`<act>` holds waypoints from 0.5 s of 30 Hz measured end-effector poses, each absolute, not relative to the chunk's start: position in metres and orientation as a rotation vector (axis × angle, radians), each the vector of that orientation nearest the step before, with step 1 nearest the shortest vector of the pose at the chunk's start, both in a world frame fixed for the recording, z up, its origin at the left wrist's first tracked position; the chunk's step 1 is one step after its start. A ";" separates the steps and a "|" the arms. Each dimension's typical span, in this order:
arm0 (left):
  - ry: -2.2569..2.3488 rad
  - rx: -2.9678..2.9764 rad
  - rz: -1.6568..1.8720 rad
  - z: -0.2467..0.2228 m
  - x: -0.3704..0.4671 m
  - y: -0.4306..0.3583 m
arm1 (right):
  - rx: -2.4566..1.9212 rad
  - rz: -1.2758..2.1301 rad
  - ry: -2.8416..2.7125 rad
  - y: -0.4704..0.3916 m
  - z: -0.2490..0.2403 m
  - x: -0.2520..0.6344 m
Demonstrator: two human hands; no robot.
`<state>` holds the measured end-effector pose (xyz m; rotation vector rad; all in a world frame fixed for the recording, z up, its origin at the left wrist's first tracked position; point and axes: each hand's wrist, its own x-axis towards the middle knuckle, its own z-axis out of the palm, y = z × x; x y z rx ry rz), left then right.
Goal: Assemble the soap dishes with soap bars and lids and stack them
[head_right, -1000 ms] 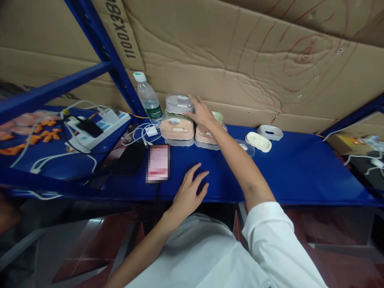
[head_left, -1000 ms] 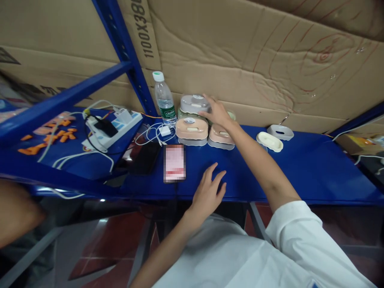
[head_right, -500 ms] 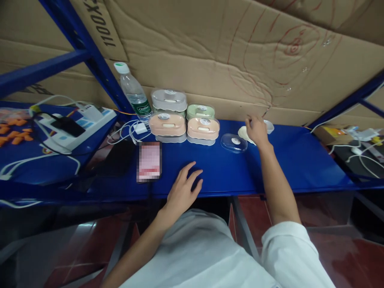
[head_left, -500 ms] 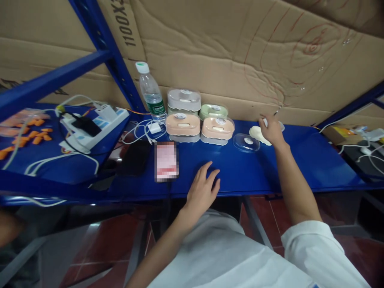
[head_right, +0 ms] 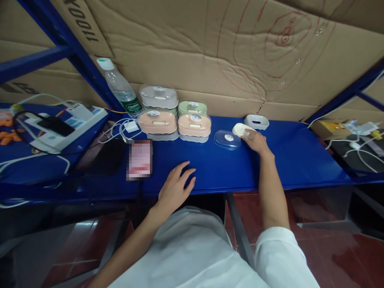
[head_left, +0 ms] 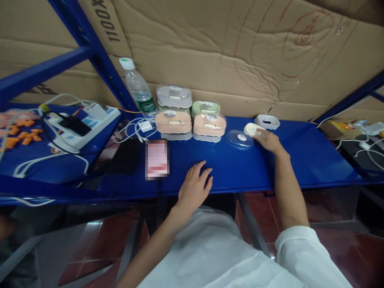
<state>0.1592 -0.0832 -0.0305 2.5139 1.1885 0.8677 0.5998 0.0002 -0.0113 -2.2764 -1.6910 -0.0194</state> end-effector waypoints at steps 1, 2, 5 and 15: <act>1.186 2.519 0.862 -0.031 0.159 -0.083 | -2.275 -0.018 -1.684 0.000 -0.011 0.601; 1.184 2.520 0.859 -0.031 0.159 -0.083 | -2.270 -0.021 -1.676 -0.001 -0.010 0.602; 1.180 2.517 0.856 -0.031 0.160 -0.083 | -2.225 -0.070 -1.647 -0.001 -0.010 0.604; 1.165 2.548 0.855 -0.032 0.159 -0.082 | -2.189 -0.218 -1.482 0.030 0.003 0.632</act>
